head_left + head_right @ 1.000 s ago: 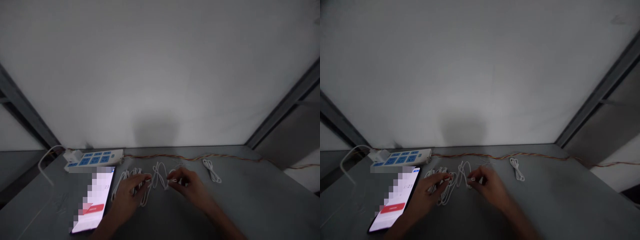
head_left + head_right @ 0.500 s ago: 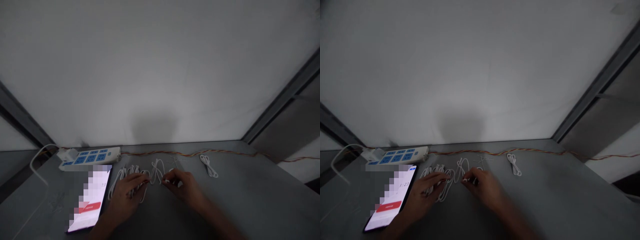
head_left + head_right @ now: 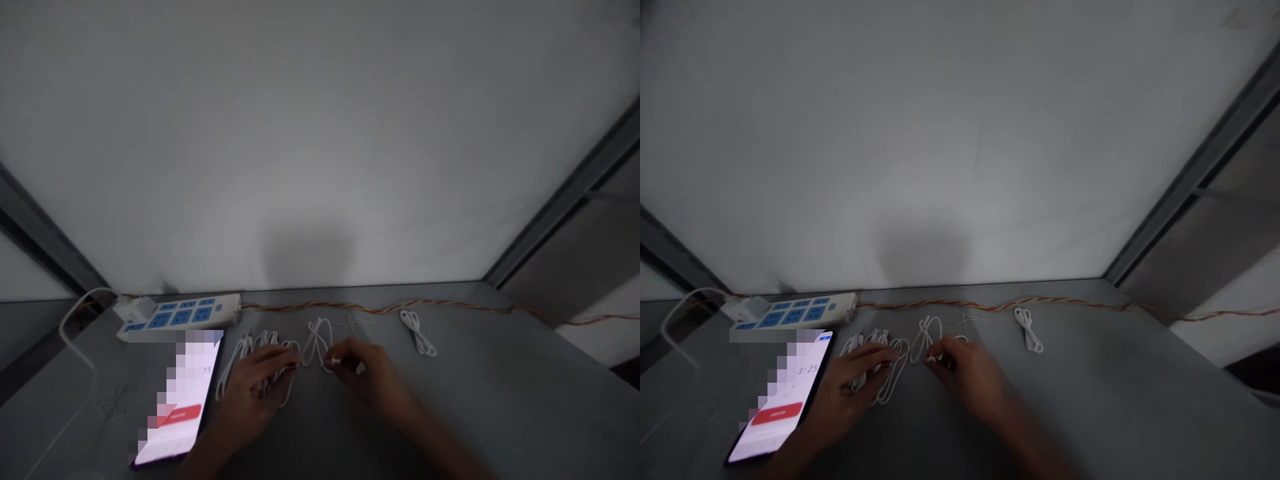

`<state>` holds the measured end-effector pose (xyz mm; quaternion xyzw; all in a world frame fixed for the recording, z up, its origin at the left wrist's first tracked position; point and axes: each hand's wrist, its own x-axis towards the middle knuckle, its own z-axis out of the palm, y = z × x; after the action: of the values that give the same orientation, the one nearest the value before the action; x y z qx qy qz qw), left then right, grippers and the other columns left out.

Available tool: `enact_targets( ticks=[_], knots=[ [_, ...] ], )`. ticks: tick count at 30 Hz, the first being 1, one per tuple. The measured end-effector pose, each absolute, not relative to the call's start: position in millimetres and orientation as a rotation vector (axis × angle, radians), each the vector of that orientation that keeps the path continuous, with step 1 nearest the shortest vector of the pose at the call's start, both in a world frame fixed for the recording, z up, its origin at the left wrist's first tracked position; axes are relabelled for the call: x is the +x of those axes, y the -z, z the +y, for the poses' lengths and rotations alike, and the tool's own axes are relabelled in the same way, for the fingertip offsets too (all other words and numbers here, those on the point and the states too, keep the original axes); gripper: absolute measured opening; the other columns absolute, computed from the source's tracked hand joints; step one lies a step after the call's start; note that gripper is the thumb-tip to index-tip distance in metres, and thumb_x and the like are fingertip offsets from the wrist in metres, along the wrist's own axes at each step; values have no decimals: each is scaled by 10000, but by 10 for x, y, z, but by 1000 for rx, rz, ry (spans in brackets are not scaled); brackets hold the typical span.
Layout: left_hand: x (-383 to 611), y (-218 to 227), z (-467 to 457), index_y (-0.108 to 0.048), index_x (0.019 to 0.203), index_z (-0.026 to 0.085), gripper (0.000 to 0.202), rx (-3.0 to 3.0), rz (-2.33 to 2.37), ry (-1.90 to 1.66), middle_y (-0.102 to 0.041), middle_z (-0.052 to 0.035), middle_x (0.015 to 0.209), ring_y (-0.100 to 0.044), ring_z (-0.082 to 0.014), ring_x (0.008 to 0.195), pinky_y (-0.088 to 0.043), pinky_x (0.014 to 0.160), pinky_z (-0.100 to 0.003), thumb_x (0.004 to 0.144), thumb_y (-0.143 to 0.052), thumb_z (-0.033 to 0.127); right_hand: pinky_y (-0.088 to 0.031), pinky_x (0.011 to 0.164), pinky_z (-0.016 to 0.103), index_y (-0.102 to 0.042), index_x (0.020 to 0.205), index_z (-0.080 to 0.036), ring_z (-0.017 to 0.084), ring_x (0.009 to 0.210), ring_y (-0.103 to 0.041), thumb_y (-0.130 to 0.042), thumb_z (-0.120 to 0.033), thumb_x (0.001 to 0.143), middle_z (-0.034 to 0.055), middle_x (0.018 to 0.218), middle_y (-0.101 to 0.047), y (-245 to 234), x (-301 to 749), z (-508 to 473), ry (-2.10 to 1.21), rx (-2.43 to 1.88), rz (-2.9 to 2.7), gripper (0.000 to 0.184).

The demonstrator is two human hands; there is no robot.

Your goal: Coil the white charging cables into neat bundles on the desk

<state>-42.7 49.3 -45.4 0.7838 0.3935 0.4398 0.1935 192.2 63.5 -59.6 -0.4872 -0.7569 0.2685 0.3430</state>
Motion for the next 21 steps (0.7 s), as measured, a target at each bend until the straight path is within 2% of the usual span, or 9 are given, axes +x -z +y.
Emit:
enact_targets(
  ticks=[12, 18, 21],
  knots=[
    [-427, 453, 470, -720, 1030, 277, 202, 2202, 1160, -1157, -733, -41, 1018, -700, -185, 905, -562, 785, -277, 905, -578, 207, -456, 593, 241, -708, 908, -250, 147, 642, -646, -627, -276, 885, 9, 790, -725, 536, 1916, 617, -691, -1300, -2019, 88],
    [-396, 462, 450, -729, 1005, 282, 176, 2146, 1209, -1139, -736, -31, 989, -698, -179, 860, -553, 754, -268, 908, -587, 245, -446, 574, 254, -714, 908, -245, 164, 607, -643, -642, -378, 870, 0, 690, -705, 485, 1894, 600, -754, -1315, -1963, 155],
    [-378, 485, 454, -713, 1033, 280, 182, 2061, 1290, -1178, -736, -39, 1000, -696, -183, 820, -552, 720, -283, 914, -576, 292, -445, 562, 262, -719, 991, -237, 174, 610, -631, -556, -440, 912, 9, 685, -690, 429, 1904, 621, -790, -1267, -1857, 271]
  ],
)
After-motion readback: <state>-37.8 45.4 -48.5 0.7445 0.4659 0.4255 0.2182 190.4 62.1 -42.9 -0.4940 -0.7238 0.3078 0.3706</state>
